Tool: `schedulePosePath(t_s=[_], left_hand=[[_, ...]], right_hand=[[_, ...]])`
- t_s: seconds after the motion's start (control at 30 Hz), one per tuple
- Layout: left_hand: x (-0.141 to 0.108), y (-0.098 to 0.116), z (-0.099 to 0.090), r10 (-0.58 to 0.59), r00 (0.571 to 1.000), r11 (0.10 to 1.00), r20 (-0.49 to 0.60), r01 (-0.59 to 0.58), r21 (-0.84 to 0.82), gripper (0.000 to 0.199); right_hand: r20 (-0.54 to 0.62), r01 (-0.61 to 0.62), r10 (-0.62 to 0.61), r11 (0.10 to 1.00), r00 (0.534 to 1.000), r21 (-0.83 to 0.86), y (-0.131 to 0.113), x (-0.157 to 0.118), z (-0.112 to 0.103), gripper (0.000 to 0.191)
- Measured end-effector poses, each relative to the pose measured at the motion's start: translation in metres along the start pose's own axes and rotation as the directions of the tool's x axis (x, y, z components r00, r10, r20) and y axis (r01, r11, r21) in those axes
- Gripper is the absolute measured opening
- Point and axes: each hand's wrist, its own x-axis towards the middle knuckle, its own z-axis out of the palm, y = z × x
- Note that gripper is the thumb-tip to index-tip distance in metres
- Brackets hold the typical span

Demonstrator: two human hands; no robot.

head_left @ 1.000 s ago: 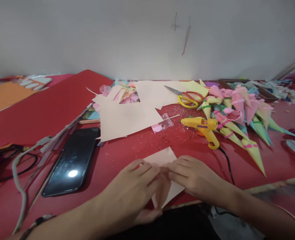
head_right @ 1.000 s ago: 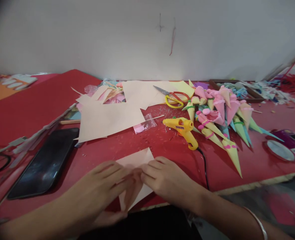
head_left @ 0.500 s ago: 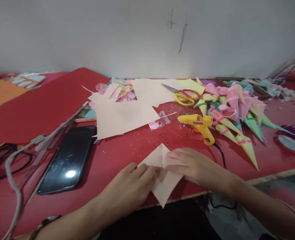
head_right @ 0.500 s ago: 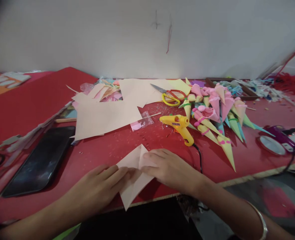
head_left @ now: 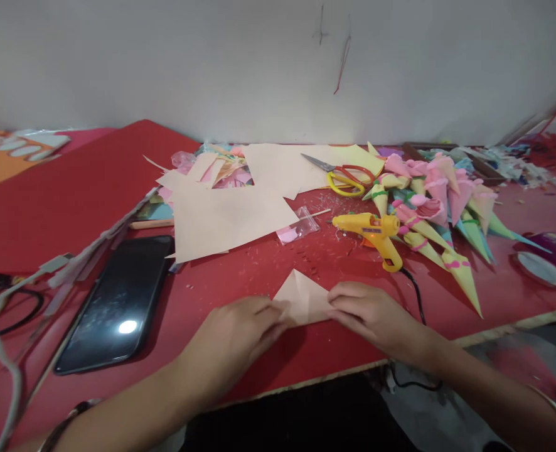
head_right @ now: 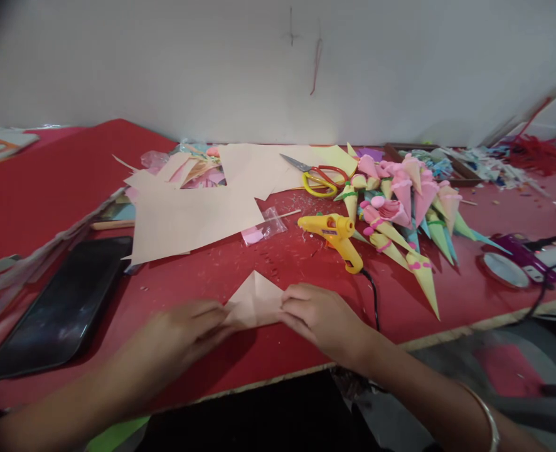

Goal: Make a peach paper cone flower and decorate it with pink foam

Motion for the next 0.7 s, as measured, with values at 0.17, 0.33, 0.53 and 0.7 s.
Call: schedulePosePath(t_s=[0.17, 0.33, 0.53, 0.7], left_hand=[[0.007, 0.0, -0.01, -0.138, 0.987, 0.988, 0.082, 0.131, 0.085, 0.032], [0.008, 0.0, -0.011, -0.171, 0.979, 0.981, 0.115, 0.158, 0.114, 0.035], [0.006, -0.001, -0.007, -0.133, 0.985, 0.982, 0.111, 0.115, 0.152, 0.032], [0.006, -0.003, -0.007, -0.112, 0.987, 0.984, 0.113, 0.094, 0.153, 0.03]], right_hand=[[-0.018, -0.195, 0.194, 0.981, 0.981, -0.017, -0.002, 0.007, 0.003, 0.032], [0.001, -0.266, 0.271, 0.946, 0.963, -0.187, -0.003, 0.014, 0.002, 0.035], [0.032, -0.271, 0.288, 0.93, 0.957, -0.247, -0.001, 0.019, 0.002, 0.038], [0.027, -0.276, 0.295, 0.919, 0.955, -0.281, 0.0, 0.02, 0.003, 0.039]])
